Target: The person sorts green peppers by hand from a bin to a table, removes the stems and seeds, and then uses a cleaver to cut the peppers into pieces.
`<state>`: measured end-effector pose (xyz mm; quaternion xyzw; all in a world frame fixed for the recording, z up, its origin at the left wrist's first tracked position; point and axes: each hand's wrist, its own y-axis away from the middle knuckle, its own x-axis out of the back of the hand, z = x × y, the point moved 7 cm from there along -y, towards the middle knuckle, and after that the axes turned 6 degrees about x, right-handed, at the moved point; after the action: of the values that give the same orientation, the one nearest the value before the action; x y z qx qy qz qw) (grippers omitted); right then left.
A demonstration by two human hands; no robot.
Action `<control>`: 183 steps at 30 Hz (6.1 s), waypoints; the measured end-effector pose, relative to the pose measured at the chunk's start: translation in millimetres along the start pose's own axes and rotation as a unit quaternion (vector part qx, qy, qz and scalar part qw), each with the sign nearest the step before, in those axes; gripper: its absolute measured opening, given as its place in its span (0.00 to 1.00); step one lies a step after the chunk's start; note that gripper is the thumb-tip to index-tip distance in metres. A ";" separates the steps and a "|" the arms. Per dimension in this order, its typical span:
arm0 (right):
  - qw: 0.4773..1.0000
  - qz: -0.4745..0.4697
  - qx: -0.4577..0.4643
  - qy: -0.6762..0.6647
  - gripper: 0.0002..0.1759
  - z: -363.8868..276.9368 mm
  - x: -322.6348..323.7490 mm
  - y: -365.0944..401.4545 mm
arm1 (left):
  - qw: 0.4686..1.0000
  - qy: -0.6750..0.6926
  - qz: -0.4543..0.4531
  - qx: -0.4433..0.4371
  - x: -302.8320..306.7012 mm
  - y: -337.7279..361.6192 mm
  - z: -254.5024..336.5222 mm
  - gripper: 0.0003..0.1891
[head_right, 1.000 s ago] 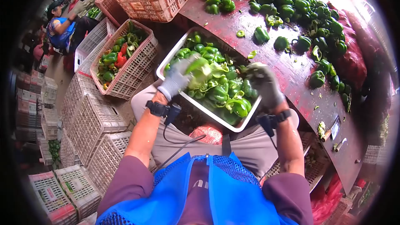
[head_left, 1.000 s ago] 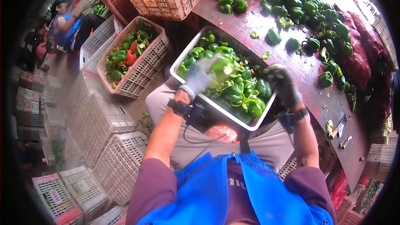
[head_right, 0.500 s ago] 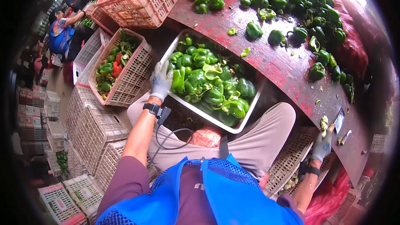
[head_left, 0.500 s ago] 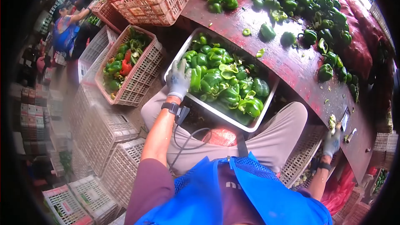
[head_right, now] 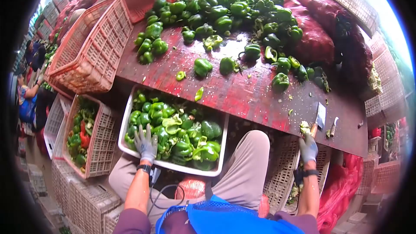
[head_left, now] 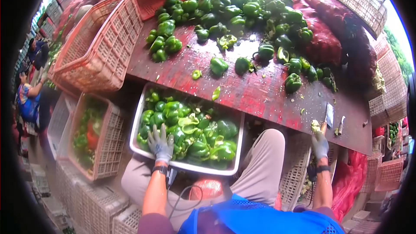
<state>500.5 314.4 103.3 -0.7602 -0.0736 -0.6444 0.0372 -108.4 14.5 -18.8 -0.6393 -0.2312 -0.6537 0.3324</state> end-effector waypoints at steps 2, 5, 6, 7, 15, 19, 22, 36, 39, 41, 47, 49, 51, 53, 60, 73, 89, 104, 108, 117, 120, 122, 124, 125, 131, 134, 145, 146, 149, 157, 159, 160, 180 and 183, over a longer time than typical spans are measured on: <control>0.982 0.051 0.129 -0.125 0.23 -80.2 -7.5 -51.8 | 1.000 -0.007 0.000 -0.009 -7.7 -3.7 -3.1 0.35; 0.972 0.034 0.211 -0.094 0.24 -206.9 -8.4 -129.8 | 0.999 0.005 -0.026 -0.018 -9.4 -14.1 -4.6 0.35; 0.971 0.032 0.224 -0.072 0.25 -232.6 -13.8 -158.0 | 0.999 0.011 -0.030 -0.017 -8.0 -14.7 -3.7 0.35; 0.964 0.089 0.250 -0.014 0.27 -259.1 -11.1 -181.6 | 0.999 0.014 -0.034 -0.017 -7.3 -14.6 -5.0 0.35; 0.963 -0.081 0.199 0.161 0.49 -334.8 -23.4 -334.3 | 0.999 0.020 -0.039 -0.026 2.1 -15.0 -2.3 0.36; 0.972 -0.167 0.159 0.053 0.50 -317.4 -43.5 -337.2 | 0.999 0.010 -0.042 -0.029 3.8 -14.1 -3.6 0.36; 0.979 -0.143 0.084 -0.116 0.47 -281.0 -39.5 -306.4 | 0.998 0.008 -0.050 -0.028 7.2 -15.7 -1.6 0.35; 0.757 -0.246 0.332 -0.506 0.32 -382.7 -30.0 -0.9 | 0.579 0.752 -0.310 0.049 82.5 1.9 140.3 0.23; 0.784 -0.218 0.370 -0.449 0.33 -398.5 -37.3 43.5 | 0.500 0.820 -0.275 0.037 100.7 16.5 180.2 0.20; 0.810 -0.198 0.328 -0.445 0.32 -383.8 -50.1 35.3 | 0.526 0.802 -0.282 0.029 98.1 12.6 189.6 0.22; 0.901 -0.018 0.257 -0.349 0.29 -315.0 -25.2 -45.1 | 0.679 0.679 -0.278 -0.034 69.0 -24.0 285.0 0.28; 0.922 0.056 0.224 -0.312 0.32 -284.4 -22.0 -90.2 | 0.809 0.528 -0.247 -0.075 26.9 -41.0 309.8 0.30; 0.961 0.039 0.218 -0.166 0.34 -260.4 -28.5 -125.1 | 0.854 0.479 -0.165 -0.117 14.2 -39.1 314.4 0.23; 0.975 0.026 0.173 -0.134 0.35 -233.1 -51.9 -151.4 | 0.881 0.406 -0.210 -0.124 31.1 -30.3 311.0 0.21; 0.943 0.231 0.144 -0.191 0.28 -162.7 19.2 -110.3 | 0.891 0.416 -0.151 -0.102 27.9 -32.1 294.5 0.19; 0.973 0.026 -0.225 0.040 0.34 111.8 -1.9 -103.5 | 0.948 0.238 -0.092 -0.189 53.4 -26.3 342.5 0.18; 0.986 -0.025 0.153 -0.053 0.21 -123.7 16.2 -144.9 | 0.900 0.345 -0.126 -0.235 37.3 -14.7 316.0 0.17; 0.944 0.125 0.177 -0.250 0.23 -178.7 37.5 -85.3 | 0.903 0.373 -0.099 -0.191 31.0 13.3 243.6 0.15; 0.986 -0.061 0.135 -0.083 0.20 -190.0 -20.2 -115.0 | 0.912 0.349 -0.059 -0.205 25.7 13.1 232.6 0.16; 0.976 -0.167 0.120 -0.065 0.22 -229.5 12.7 -148.2 | 0.956 0.262 -0.014 -0.135 45.1 -36.6 178.5 0.19; 0.982 -0.141 0.128 -0.019 0.22 -223.9 -48.3 -172.9 | 0.958 0.249 -0.019 -0.138 53.4 -53.6 178.1 0.21; 0.986 -0.109 0.130 0.002 0.22 -229.6 -55.1 -145.4 | 0.959 0.243 -0.009 -0.147 67.1 -63.9 183.2 0.23; 0.985 -0.106 0.133 0.004 0.23 -226.6 -47.7 -140.5 | 0.962 0.230 0.011 -0.148 73.5 -83.7 195.2 0.22; 0.986 -0.109 0.130 0.006 0.22 -220.8 -48.0 -152.2 | 0.962 0.226 -0.002 -0.154 79.4 -95.2 203.8 0.22; 0.959 -0.005 0.273 -0.082 0.16 -317.3 39.8 -141.4 | 0.972 0.209 -0.027 -0.101 57.1 -153.6 227.7 0.24; 0.937 0.015 0.318 -0.143 0.15 -355.6 47.4 -164.3 | 0.979 0.162 -0.011 -0.124 61.6 -172.4 228.4 0.25; 0.656 0.085 -0.011 -0.750 0.11 -340.3 -22.0 -104.1 | 0.961 0.100 0.057 -0.250 82.2 -328.0 337.3 0.21; 0.668 0.093 -0.025 -0.738 0.12 -334.8 -36.1 -100.3 | 0.951 0.116 0.096 -0.269 83.9 -342.5 348.9 0.20; 0.682 0.087 -0.042 -0.725 0.13 -329.6 -65.8 -102.9 | 0.933 0.149 0.143 -0.294 78.6 -383.3 383.4 0.20; 0.833 0.098 -0.002 -0.545 0.16 -316.9 -89.7 -119.9 | 0.952 0.108 -0.052 -0.280 48.4 -458.1 482.8 0.34; 0.822 0.111 -0.063 -0.555 0.18 -312.5 -87.4 -120.8 | 0.945 0.144 -0.106 -0.275 30.4 -460.9 485.0 0.35; 0.806 0.115 -0.094 -0.572 0.18 -306.8 -93.4 -120.0 | 0.938 0.198 -0.149 -0.243 16.1 -467.5 479.7 0.36; 0.900 -0.116 -0.136 -0.397 0.21 -352.4 -21.1 -218.8 | 0.878 0.234 -0.405 -0.106 -7.3 -298.2 411.2 0.30; 0.909 -0.140 -0.103 -0.378 0.19 -336.6 -30.0 -229.0 | 0.873 0.246 -0.411 -0.098 -17.4 -294.7 410.5 0.29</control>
<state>131.2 487.4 121.1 -0.9284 -0.1209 -0.3115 -0.1625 -44.3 513.6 31.3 -0.3346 -0.3188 -0.8866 0.0160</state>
